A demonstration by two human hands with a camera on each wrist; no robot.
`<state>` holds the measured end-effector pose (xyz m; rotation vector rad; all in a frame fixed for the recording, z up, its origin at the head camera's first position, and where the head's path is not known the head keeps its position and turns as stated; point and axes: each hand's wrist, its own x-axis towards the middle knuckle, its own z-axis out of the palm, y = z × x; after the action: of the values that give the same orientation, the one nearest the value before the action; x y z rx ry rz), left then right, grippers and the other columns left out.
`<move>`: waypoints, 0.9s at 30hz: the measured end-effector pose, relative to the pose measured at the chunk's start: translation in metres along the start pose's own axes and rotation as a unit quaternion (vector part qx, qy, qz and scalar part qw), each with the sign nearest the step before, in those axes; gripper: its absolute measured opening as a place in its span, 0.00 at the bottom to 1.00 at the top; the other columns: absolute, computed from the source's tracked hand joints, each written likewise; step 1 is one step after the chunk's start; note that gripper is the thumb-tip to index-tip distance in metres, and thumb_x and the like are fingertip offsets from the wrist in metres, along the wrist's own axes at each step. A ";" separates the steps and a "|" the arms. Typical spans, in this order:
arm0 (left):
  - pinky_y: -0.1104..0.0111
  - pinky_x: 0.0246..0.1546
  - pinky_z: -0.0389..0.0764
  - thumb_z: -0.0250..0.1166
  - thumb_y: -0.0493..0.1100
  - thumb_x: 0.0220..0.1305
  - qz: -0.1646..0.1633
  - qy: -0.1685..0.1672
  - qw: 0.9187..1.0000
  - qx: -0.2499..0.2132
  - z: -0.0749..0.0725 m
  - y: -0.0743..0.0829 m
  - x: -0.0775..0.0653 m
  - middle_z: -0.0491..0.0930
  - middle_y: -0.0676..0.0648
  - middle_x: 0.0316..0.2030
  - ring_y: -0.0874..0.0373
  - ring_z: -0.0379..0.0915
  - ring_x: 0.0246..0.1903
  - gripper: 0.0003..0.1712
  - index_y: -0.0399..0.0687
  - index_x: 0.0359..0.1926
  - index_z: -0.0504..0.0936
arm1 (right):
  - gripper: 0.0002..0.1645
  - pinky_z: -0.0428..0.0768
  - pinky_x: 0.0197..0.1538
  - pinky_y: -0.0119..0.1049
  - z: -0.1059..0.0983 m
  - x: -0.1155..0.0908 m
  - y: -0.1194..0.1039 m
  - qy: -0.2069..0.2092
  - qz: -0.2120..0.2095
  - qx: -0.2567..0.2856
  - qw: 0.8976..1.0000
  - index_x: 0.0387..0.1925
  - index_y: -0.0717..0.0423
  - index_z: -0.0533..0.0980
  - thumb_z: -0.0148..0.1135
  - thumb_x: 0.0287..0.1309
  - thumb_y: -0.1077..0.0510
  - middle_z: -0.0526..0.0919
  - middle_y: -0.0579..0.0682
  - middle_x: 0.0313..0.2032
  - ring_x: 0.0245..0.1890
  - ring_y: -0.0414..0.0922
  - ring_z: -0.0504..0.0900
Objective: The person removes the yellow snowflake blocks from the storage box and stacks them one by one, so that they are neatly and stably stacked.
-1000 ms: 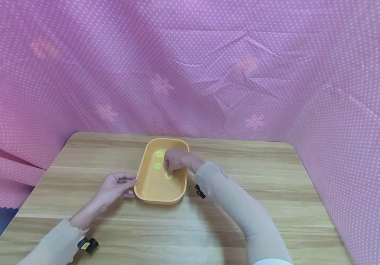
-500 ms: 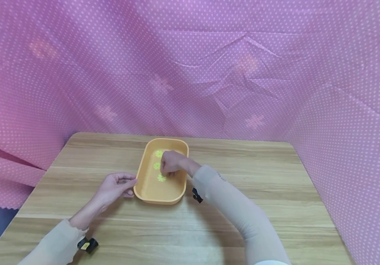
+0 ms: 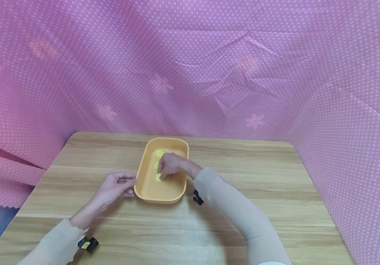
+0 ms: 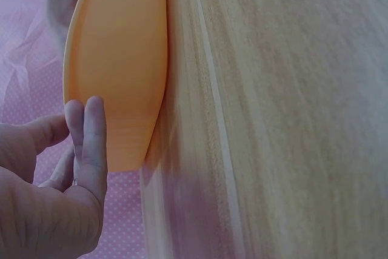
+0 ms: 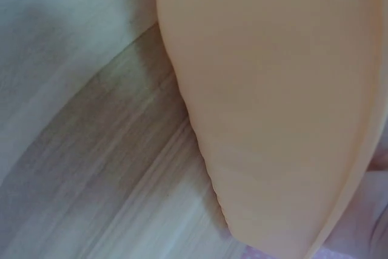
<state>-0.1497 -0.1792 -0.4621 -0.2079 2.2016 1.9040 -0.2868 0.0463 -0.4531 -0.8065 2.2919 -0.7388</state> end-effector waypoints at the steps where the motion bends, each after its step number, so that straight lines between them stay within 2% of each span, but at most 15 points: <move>1: 0.70 0.36 0.94 0.66 0.36 0.73 0.001 -0.002 1.000 0.000 -0.001 0.000 0.000 0.88 0.38 0.43 0.62 0.84 0.27 0.20 0.23 0.58 0.78 | 0.13 0.91 0.31 0.34 0.001 0.000 0.000 0.001 0.000 -0.001 1.000 0.40 0.58 0.87 0.80 0.52 0.63 0.89 0.49 0.27 0.21 0.38 0.83; 13: 0.70 0.36 0.94 0.66 0.35 0.73 0.008 -0.015 1.000 -0.002 -0.008 -0.002 0.002 0.88 0.39 0.41 0.63 0.84 0.26 0.20 0.22 0.58 0.77 | 0.17 0.81 0.25 0.25 0.007 0.001 -0.004 0.003 -0.003 0.008 1.000 0.42 0.59 0.85 0.81 0.50 0.65 0.85 0.45 0.27 0.22 0.39 0.80; 27: 0.70 0.36 0.94 0.66 0.36 0.73 0.009 -0.011 1.000 0.004 -0.007 -0.003 0.000 0.88 0.38 0.42 0.63 0.84 0.26 0.21 0.22 0.58 0.78 | 0.14 0.80 0.27 0.23 0.008 0.001 -0.002 0.009 0.002 0.012 1.000 0.38 0.58 0.85 0.82 0.49 0.66 0.83 0.44 0.29 0.24 0.37 0.79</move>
<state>-0.1496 -0.1861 -0.4639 -0.1640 2.2031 1.8984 -0.2812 0.0414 -0.4572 -0.7868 2.2960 -0.7746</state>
